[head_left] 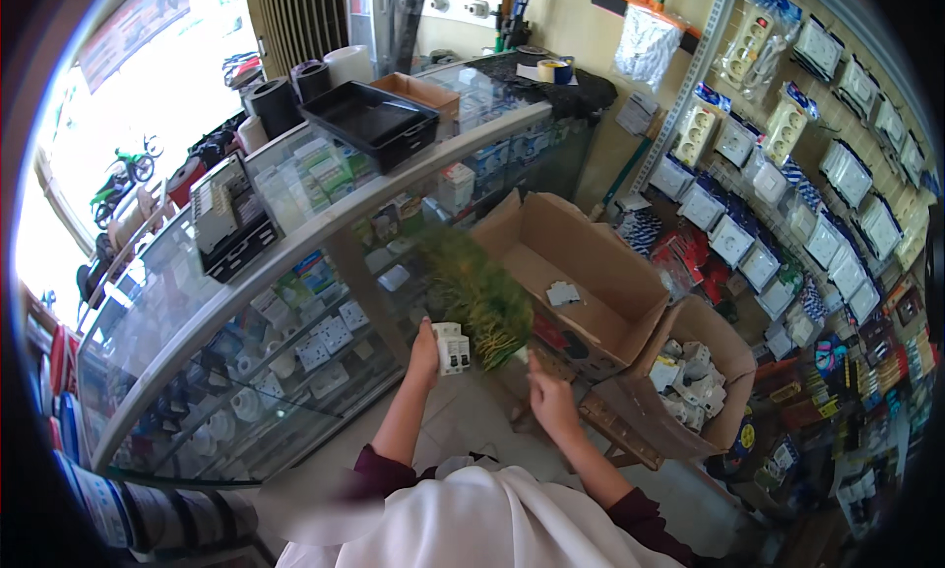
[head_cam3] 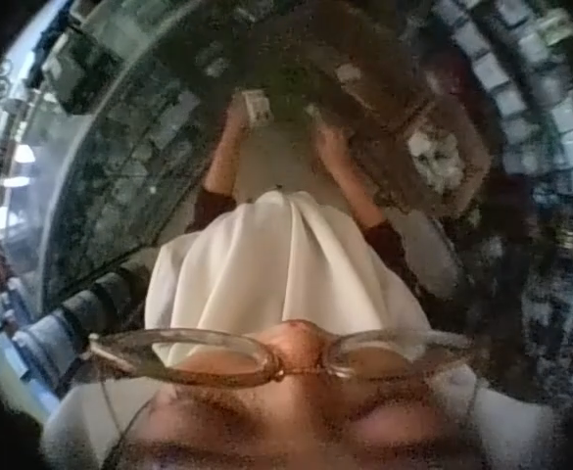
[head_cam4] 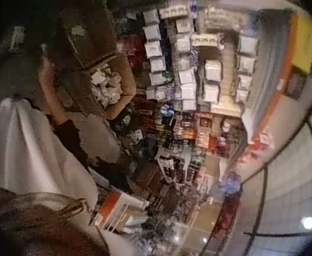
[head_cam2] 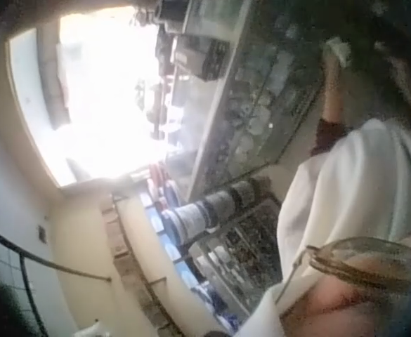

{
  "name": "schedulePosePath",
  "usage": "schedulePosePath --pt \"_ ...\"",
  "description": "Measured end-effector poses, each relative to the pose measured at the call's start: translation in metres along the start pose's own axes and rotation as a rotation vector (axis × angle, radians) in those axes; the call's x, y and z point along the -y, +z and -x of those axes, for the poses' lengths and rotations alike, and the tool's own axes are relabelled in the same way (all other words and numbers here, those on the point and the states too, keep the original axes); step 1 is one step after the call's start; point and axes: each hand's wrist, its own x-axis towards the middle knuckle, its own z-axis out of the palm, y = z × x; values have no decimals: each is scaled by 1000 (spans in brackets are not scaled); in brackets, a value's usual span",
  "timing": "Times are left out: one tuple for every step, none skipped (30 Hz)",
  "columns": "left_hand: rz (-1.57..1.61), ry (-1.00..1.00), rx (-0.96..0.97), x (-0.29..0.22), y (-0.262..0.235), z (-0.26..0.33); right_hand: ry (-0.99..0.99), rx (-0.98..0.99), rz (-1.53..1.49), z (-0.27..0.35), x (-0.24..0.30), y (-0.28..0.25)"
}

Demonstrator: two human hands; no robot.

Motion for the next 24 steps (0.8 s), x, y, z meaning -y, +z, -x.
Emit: schedulePosePath --pt "-30 58 -41 -5 -5 6 2 -56 -13 -4 9 2" --pt "-61 116 -83 -11 -16 10 -10 -44 -21 -1 18 6" --pt "-141 189 -159 -7 -44 -3 -73 -13 -72 5 32 11" --pt "-131 196 -170 -4 -58 -1 -124 10 -113 8 39 15" --pt "-250 484 -79 -1 -72 3 -137 21 -118 6 47 22" --pt "-375 765 11 -3 -83 11 -132 134 -55 8 54 30" --pt "-264 691 -80 -12 -96 15 -129 247 8 9 62 38" --pt "-259 694 -101 -18 -111 24 -141 263 -1 6 70 46" --pt "-98 296 -44 -44 -94 58 -102 211 -34 0 72 49" --pt "65 -85 -14 -65 -99 85 -83 172 -88 -5 83 59" --pt "117 -63 34 -64 -124 86 -120 144 -101 -8 100 68" --pt "133 -42 1 -66 -146 91 -146 168 -123 -11 120 75" --pt "220 -12 48 -68 -162 96 -134 199 -169 -14 138 77" --pt "305 21 97 -71 -178 101 -123 230 -213 -16 152 83" --pt "299 29 53 -75 -188 108 -277 174 -262 -17 151 95" --pt "312 43 34 -80 -200 116 -293 193 -274 -19 168 102" --pt "300 61 24 -84 -210 126 -322 189 -313 -21 190 107" --pt "288 81 7 -87 -221 136 -351 189 -358 -22 212 113" --pt "287 102 -49 -88 -232 143 -367 213 -374 -24 230 124" --pt "302 115 -69 -89 -245 148 -327 287 -398 -27 250 133" --pt "296 101 -47 -88 -260 153 -287 363 -420 -29 268 144" --pt "292 88 -26 -88 -273 159 -302 387 -431 -33 284 160" --pt "301 92 -28 -90 -279 163 -280 415 -481 -41 296 176" --pt "316 81 -17 -91 -287 171 -260 453 -542 -47 309 195"
